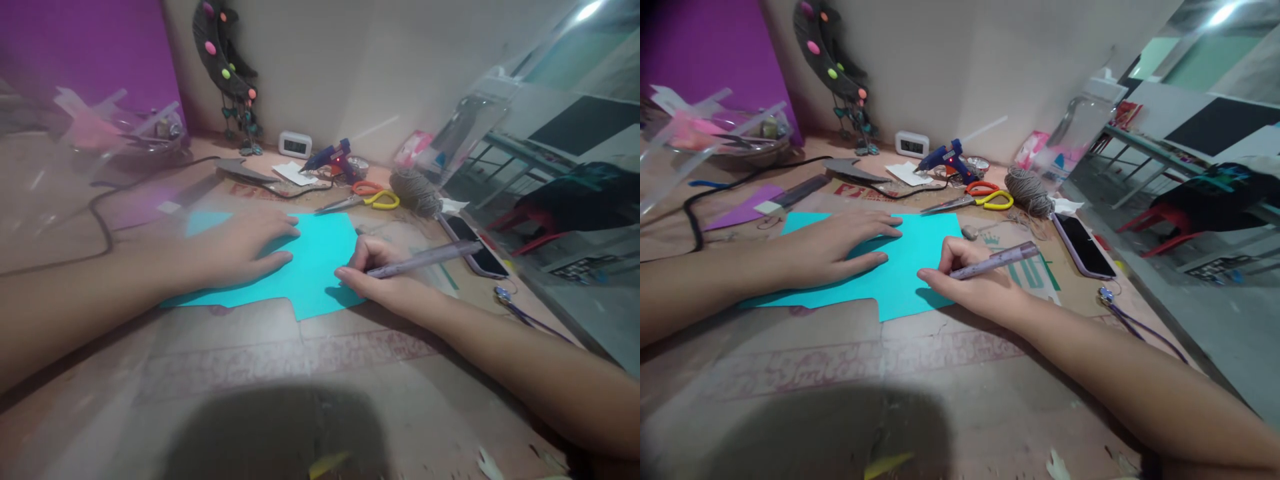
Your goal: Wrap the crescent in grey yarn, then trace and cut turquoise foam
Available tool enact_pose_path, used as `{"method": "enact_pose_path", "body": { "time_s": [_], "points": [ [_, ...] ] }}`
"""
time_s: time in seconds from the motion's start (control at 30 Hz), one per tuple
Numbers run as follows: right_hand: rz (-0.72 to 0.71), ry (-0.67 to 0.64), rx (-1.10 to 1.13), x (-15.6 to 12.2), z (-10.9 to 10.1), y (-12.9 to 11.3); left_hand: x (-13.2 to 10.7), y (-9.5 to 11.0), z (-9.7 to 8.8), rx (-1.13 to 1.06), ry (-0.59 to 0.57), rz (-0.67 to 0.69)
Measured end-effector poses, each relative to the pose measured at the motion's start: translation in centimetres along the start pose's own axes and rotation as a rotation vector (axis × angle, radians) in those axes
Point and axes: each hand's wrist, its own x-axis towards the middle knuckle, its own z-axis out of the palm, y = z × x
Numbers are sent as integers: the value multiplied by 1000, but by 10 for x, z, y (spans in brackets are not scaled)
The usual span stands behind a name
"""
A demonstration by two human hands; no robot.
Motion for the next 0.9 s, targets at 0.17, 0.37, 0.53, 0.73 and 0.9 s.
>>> {"method": "enact_pose_path", "body": {
  "time_s": [0.17,0.37,0.53,0.73,0.9],
  "points": [
    [-32,1,-77,2,1,-2,0,0,0,-7,10,3],
    [-24,-23,-99,3,3,-2,0,-2,1,-13,8,0],
    [-29,-45,-118,3,3,-4,0,-2,1,-13,11,5],
    [-33,-40,-148,3,3,-8,1,-1,1,-9,15,-3],
    [-22,-38,-168,3,2,-10,2,-1,2,-12,21,0]
  ]
}}
